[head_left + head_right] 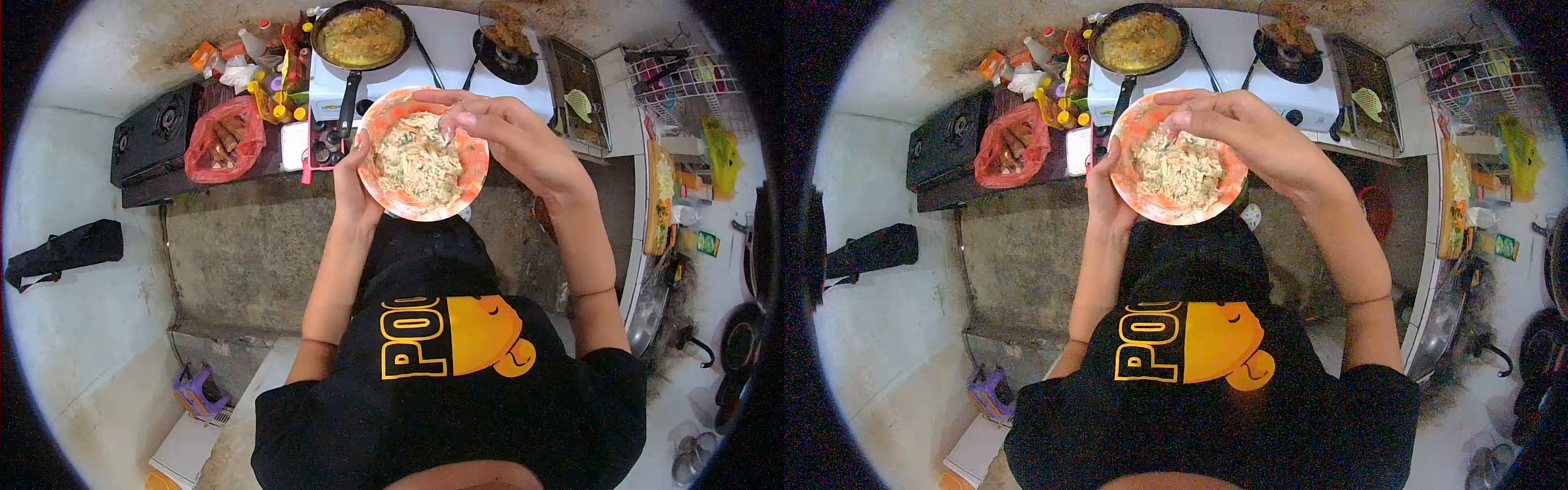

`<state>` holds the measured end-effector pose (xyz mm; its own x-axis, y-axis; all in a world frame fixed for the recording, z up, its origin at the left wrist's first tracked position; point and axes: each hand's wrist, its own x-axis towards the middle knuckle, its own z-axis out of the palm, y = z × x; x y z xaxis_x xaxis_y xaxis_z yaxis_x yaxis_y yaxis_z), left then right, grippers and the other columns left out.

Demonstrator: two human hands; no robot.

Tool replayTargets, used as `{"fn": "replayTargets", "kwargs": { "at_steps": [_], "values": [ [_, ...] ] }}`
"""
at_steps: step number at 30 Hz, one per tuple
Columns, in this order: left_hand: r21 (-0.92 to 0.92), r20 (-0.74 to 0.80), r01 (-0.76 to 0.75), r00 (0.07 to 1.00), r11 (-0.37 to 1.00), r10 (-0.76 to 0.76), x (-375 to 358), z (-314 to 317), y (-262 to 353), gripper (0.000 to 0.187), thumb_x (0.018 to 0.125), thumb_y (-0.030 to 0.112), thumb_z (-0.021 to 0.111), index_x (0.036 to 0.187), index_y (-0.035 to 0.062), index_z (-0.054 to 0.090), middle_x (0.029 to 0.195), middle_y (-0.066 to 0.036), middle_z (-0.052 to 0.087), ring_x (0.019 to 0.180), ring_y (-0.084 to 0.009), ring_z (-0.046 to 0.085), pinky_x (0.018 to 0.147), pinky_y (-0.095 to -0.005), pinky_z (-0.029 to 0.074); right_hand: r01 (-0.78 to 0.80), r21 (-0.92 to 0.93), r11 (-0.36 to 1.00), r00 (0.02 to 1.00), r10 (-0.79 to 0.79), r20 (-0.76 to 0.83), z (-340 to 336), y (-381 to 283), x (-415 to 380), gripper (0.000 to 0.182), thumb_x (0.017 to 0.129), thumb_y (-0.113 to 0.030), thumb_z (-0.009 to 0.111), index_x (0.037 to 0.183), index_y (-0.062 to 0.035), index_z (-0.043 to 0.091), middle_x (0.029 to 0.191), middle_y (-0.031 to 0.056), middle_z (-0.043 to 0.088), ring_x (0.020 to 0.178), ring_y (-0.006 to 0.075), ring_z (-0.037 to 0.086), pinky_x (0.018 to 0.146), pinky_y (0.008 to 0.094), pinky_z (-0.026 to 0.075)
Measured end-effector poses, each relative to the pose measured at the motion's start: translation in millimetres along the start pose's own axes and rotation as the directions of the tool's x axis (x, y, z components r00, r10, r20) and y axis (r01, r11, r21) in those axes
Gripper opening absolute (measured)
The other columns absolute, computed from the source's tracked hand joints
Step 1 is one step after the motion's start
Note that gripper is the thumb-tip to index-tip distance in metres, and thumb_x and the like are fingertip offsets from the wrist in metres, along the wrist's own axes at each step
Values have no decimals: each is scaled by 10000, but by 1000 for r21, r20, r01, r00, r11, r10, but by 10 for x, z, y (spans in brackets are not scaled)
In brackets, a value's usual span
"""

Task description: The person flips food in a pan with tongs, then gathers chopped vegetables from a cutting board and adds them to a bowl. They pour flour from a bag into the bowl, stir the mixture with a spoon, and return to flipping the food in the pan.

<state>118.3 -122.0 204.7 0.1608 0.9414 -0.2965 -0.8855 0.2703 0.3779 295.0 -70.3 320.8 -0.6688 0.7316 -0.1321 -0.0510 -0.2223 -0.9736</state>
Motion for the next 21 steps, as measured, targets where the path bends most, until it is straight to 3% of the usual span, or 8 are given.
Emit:
{"fn": "replayTargets", "kwargs": {
  "at_steps": [7, 13, 14, 15, 19, 21],
  "values": [
    [-15, -9, 16, 1000, 1000, -16, 43, -36, 0, 505, 920, 297, 415, 1321, 6, 320, 1303, -191, 434, 1192, -312, 451, 994, -452, 383, -2, -103, 995, 1000, 2, 5, 13, -11, 18, 186, 825, -175, 595, 897, -4, 617, 1312, 187, 452, 1218, 239, 418, 1035, 360, 283],
    [-16, -11, -7, 1000, 1000, 7, 92, -133, -25, 505, 920, 294, 410, 1323, 2, 322, 1307, -200, 430, 1203, -322, 439, 1002, -456, 376, 28, -178, 984, 999, -32, -22, -10, 75, 60, 138, 762, -134, 644, 846, -49, 576, 1276, 121, 500, 1186, 220, 431, 1013, 369, 301],
    [-11, -22, -8, 1000, 1000, 8, 91, -151, -26, 507, 918, 295, 415, 1321, 1, 324, 1301, -198, 436, 1195, -321, 447, 998, -454, 380, 53, -478, 877, 991, -104, -80, -25, 103, 50, 131, 763, -140, 642, 836, -56, 574, 1268, 105, 507, 1189, 228, 416, 1009, 369, 300],
    [-5, -32, -9, 999, 1000, 9, 88, -164, -22, 508, 917, 296, 419, 1320, 0, 326, 1295, -196, 442, 1187, -320, 455, 993, -453, 384, 48, -731, 681, 975, -190, -113, -36, 125, 45, 125, 763, -146, 641, 827, -63, 572, 1260, 90, 514, 1192, 235, 401, 1005, 369, 298],
    [-8, -76, -3, 997, 1000, 2, 62, -157, 10, 470, 916, 263, 424, 1295, -5, 355, 1279, -178, 458, 1172, -293, 471, 988, -427, 391, 45, -817, 575, 967, -229, -108, -29, 155, 35, 138, 754, -160, 652, 844, -83, 580, 1243, 60, 518, 1200, 257, 360, 1010, 411, 264],
    [-11, -97, -2, 995, 1000, 1, 57, -136, 20, 445, 915, 241, 427, 1279, -8, 374, 1268, -165, 469, 1161, -275, 482, 984, -410, 396, -49, -950, 309, 957, -258, -134, -2, 141, 14, 133, 746, -175, 670, 847, -105, 619, 1246, 43, 504, 1217, 253, 338, 997, 452, 226]
  ]
}}
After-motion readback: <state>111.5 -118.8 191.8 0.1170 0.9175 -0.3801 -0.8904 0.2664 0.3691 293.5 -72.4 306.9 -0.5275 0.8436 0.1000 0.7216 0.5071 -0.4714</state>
